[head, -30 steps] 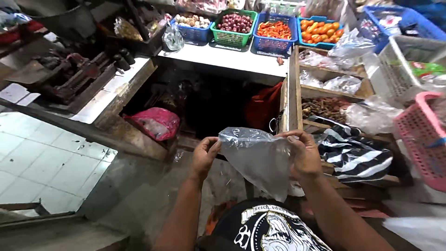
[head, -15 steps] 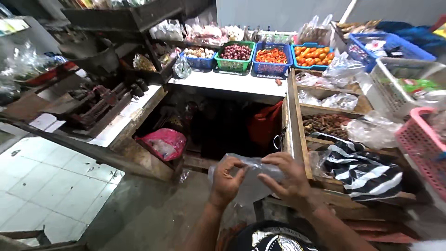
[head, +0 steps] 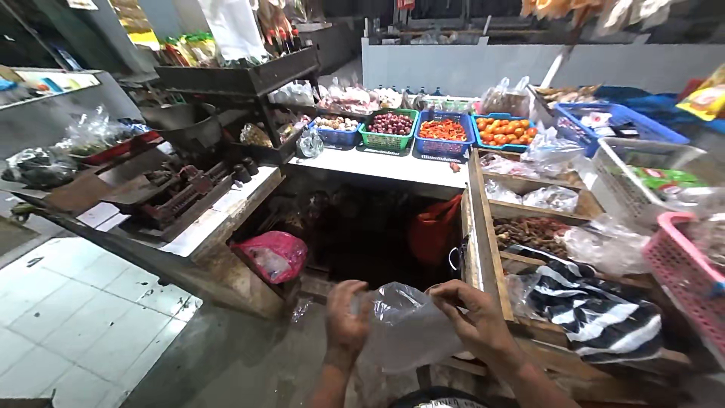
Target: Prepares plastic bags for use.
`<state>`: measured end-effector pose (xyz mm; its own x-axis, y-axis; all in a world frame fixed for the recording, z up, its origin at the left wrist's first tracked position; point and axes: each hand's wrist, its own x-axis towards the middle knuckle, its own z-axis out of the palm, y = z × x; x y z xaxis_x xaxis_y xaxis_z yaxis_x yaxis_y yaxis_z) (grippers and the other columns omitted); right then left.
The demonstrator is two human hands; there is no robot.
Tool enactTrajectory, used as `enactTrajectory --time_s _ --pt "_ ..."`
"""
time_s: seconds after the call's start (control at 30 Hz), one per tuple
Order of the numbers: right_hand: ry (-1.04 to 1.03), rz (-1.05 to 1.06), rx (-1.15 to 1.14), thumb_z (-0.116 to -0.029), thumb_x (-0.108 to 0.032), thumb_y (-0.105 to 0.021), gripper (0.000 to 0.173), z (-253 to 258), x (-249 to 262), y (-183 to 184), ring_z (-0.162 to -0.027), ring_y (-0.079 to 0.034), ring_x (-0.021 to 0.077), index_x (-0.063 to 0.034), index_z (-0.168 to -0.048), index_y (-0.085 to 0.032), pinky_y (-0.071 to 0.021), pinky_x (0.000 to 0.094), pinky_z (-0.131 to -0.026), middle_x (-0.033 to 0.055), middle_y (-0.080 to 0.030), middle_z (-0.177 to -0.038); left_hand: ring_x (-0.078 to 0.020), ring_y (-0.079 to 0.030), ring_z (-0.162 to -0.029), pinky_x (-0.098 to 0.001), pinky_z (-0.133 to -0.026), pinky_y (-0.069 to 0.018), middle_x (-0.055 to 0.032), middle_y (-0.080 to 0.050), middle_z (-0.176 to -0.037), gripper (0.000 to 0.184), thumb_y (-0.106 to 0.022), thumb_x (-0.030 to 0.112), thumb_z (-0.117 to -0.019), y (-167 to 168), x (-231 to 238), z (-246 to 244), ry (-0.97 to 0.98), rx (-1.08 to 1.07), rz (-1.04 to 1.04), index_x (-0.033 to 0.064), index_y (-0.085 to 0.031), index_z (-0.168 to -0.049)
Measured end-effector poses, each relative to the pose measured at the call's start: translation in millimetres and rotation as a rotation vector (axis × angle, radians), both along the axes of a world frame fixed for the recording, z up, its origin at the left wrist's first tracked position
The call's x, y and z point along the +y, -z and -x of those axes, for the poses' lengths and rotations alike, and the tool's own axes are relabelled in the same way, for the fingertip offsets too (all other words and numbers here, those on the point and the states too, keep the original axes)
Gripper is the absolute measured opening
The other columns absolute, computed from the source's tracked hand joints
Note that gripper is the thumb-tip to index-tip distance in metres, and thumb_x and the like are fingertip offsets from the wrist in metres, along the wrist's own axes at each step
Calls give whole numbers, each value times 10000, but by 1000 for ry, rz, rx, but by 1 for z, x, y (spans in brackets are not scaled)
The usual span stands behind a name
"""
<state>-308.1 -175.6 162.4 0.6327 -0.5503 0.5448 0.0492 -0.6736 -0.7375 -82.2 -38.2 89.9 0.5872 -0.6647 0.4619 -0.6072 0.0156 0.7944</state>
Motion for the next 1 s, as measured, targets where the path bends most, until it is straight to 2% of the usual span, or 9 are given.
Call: enactTrajectory --time_s 0.1,0.2,0.27,0.37,0.57,0.7,0.87,0.93,1.0 --pt "-68 -90 -58 -1008 -180 -642 133 12 -4 -10 -872 -695 78 -90 -1089 -696 -614 254 -794 -1 -727 -1003 -315 -525 -1357 -514 -1116 -445 -205 -531 -1472 607 -390 463 -1090 28 11 -20 -78 607 -388 42 -439 -1524" --pt "-100 -155 -57 -1021 -219 -633 149 21 -8 -13 -860 -691 81 -97 -1080 -695 -609 257 -782 -2 -722 -991 -278 -690 -1081 -523 -890 -588 -140 -704 -1209 734 -229 683 -1037 45 13 -10 167 1348 -360 138 -551 -1409" --pt "-77 -179 -46 -1022 -229 -633 150 27 -11 -12 -839 -678 71 -103 -1075 -696 -599 245 -757 -8 -717 -972 -285 -724 -974 -492 -836 -616 -177 -725 -1104 445 -402 376 -1105 52 10 -5 244 1469 -92 51 -574 -1356" --pt "-18 -248 -47 -1004 -164 -624 126 36 -12 -6 -838 -686 86 -85 -1073 -693 -601 244 -747 8 -725 -977 -247 -711 -963 -444 -807 -620 -140 -693 -1126 378 -437 22 -999 52 1 -11 211 1412 265 69 -475 -1373" --pt "155 -343 -111 -1001 -107 -588 116 50 -21 11 -753 -650 89 -58 -1061 -675 -569 239 -683 11 -684 -863 -171 -718 -751 -356 -641 -628 -82 -719 -959 399 -534 276 -1037 46 13 -41 321 1411 465 219 -534 -1432" --pt "300 -329 -148 -1006 -106 -580 110 56 -26 25 -763 -645 102 -54 -1048 -668 -570 245 -696 20 -673 -870 -75 -587 -524 -250 -489 -546 -9 -630 -731 362 -452 115 -1034 51 34 -64 238 1367 462 186 -546 -1376" --pt "234 -227 -42 -998 -149 -616 110 45 -15 33 -788 -673 79 -70 -1025 -687 -594 240 -716 -2 -707 -902 -212 -679 -871 -390 -750 -591 -165 -670 -1091 506 -683 96 -961 33 47 -79 -366 810 -26 28 -504 -1429" --pt "164 -156 -1 -990 -164 -629 119 32 -6 36 -846 -698 89 -76 -1008 -707 -617 273 -771 6 -727 -949 -330 -597 -1232 -506 -1047 -493 -254 -588 -1361 763 -777 391 -885 21 49 -70 -276 306 -233 -42 -503 -1451" --pt "70 -98 23 -985 -176 -644 123 16 4 41 -959 -703 120 -88 -1000 -728 -621 321 -860 21 -727 -1022 -343 -489 -1392 -536 -1146 -423 -210 -520 -1488 926 -753 624 -812 0 37 -43 -17 81 -232 23 -515 -1475"
